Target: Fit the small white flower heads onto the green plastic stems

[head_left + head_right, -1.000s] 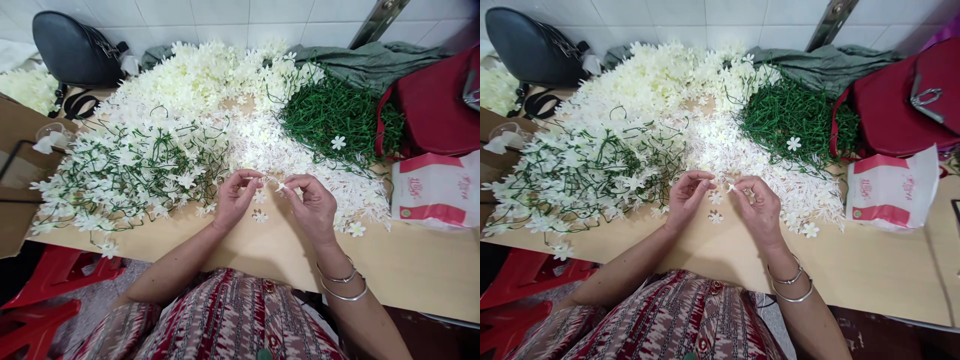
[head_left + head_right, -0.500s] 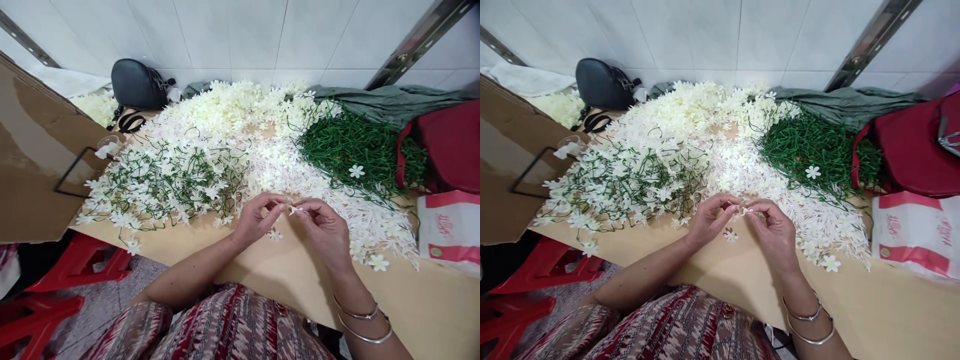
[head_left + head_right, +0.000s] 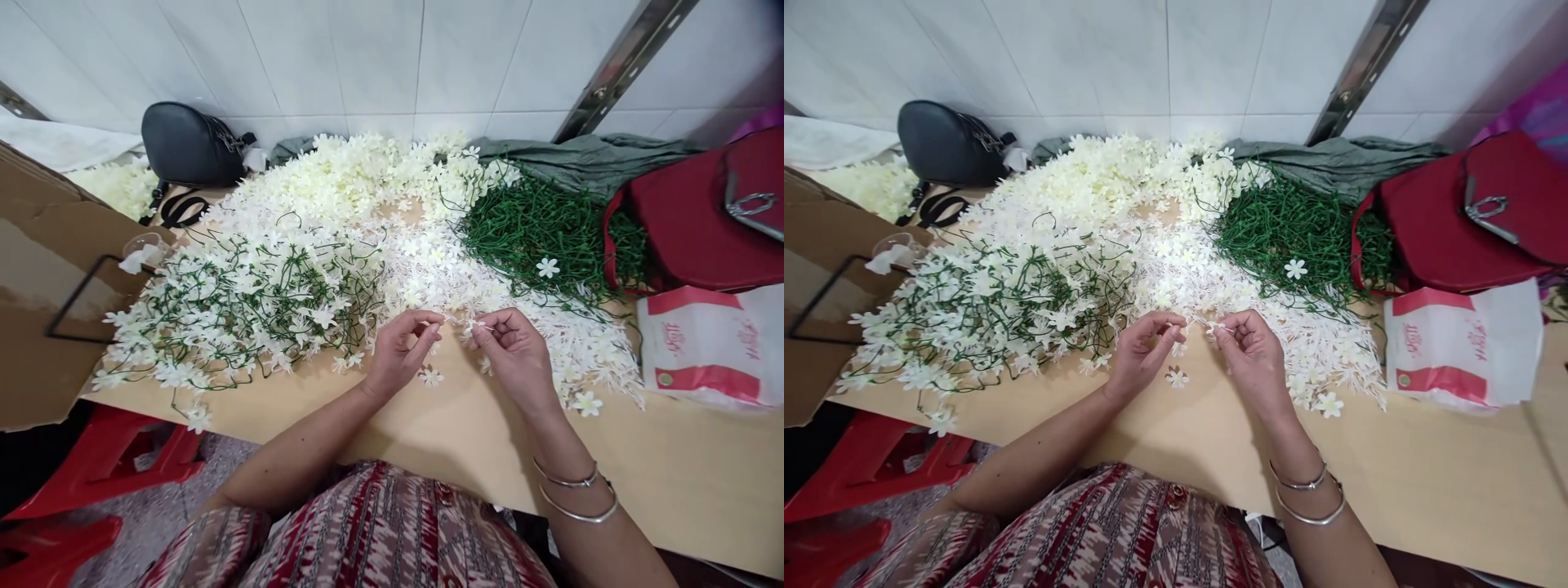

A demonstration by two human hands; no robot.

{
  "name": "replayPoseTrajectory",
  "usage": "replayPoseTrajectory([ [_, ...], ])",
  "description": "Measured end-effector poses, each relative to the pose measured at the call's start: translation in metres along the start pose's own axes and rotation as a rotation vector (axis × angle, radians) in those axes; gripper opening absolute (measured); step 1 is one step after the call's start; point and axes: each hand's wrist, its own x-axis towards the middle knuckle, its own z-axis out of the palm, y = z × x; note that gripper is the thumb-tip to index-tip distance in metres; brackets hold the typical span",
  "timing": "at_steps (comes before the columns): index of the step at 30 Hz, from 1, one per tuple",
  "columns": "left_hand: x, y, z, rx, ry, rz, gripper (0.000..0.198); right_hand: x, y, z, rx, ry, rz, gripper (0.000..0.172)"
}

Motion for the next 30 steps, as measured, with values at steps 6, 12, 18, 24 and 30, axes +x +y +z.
replayPoseTrajectory([
  [6, -0.003, -0.005, 0.002, 0.012, 0.032, -0.025, 0.018, -0.001, -0.004, -0.003, -0.050, -0.004, -0.015, 0.019],
  [12, 0.012, 0.003, 0.008, 0.016, 0.080, -0.030, 0.018, 0.002, -0.010, -0.005, -0.009, 0.095, -0.058, 0.021],
  [18, 0.091, 0.006, 0.038, 0.250, -0.100, 0.209, 0.021, 0.006, -0.005, -0.007, -0.008, 0.113, -0.098, 0.023],
  [24, 0.155, -0.024, 0.066, 0.581, -0.238, 0.234, 0.015, 0.013, 0.004, -0.008, -0.043, 0.131, -0.117, 0.025],
  [30, 0.171, -0.028, 0.050, 0.496, -0.153, 0.254, 0.014, 0.012, 0.002, -0.010, -0.071, 0.114, -0.142, 0.024],
])
